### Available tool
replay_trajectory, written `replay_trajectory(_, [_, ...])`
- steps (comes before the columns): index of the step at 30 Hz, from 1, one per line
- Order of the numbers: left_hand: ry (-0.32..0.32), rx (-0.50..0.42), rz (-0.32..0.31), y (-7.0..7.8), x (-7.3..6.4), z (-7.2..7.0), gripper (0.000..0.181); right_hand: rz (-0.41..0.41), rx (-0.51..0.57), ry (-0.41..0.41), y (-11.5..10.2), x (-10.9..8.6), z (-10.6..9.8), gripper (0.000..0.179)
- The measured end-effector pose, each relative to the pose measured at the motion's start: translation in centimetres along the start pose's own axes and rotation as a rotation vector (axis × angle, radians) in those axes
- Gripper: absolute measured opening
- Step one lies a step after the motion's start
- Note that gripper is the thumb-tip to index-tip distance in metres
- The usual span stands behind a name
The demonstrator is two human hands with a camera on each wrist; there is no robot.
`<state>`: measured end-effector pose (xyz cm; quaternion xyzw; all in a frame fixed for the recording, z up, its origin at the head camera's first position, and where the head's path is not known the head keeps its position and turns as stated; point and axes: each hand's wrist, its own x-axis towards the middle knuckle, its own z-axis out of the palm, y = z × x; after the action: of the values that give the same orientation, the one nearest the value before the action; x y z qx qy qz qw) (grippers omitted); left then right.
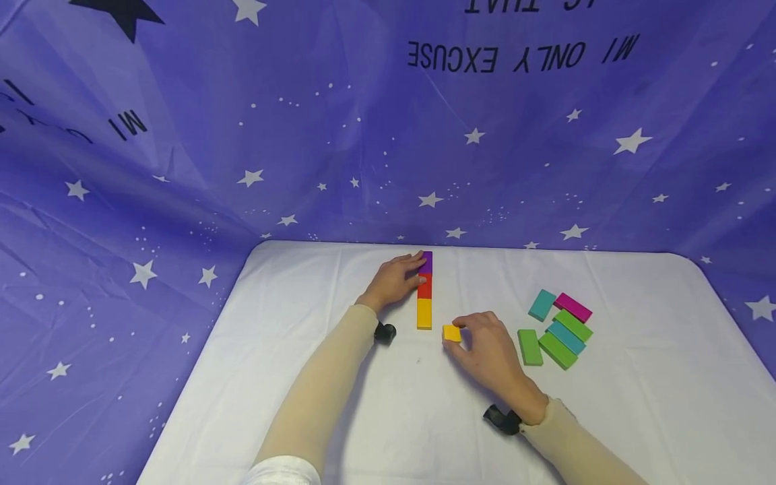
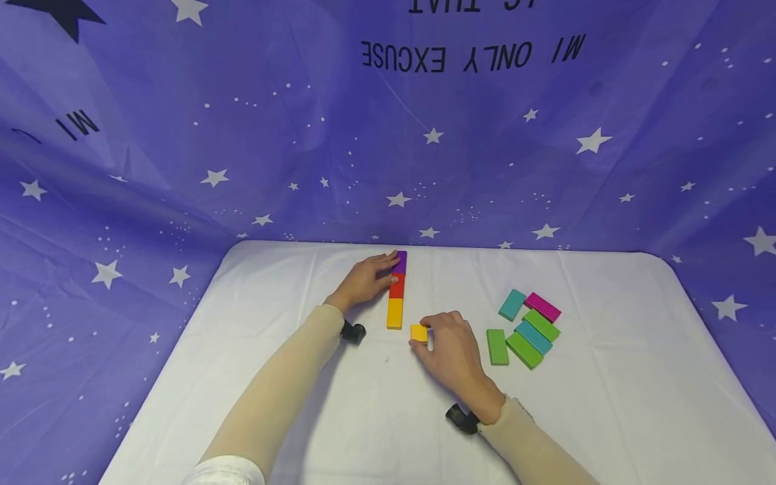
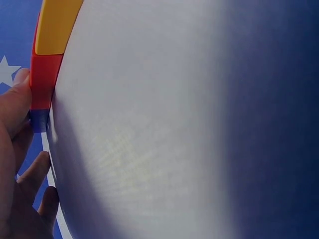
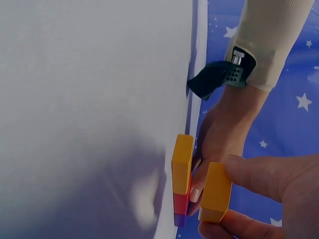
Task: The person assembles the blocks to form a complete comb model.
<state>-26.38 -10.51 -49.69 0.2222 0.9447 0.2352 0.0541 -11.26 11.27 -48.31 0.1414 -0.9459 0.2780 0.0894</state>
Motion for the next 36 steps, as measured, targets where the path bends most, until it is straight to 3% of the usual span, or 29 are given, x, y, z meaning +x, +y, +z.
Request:
replay_trajectory(22, [0.012,0.004,0.021,-0.1,0.0,0.0,0.054,-0.044,0.001,-0.025,-2.0,1.0,2.4,0.041])
replay_trajectory(36, [0.009,-0.004,0.020,-0.1,0.0,0.0,0.055,-0.027,-0.051,-0.089,-2.5,1.4,3.2,0.040])
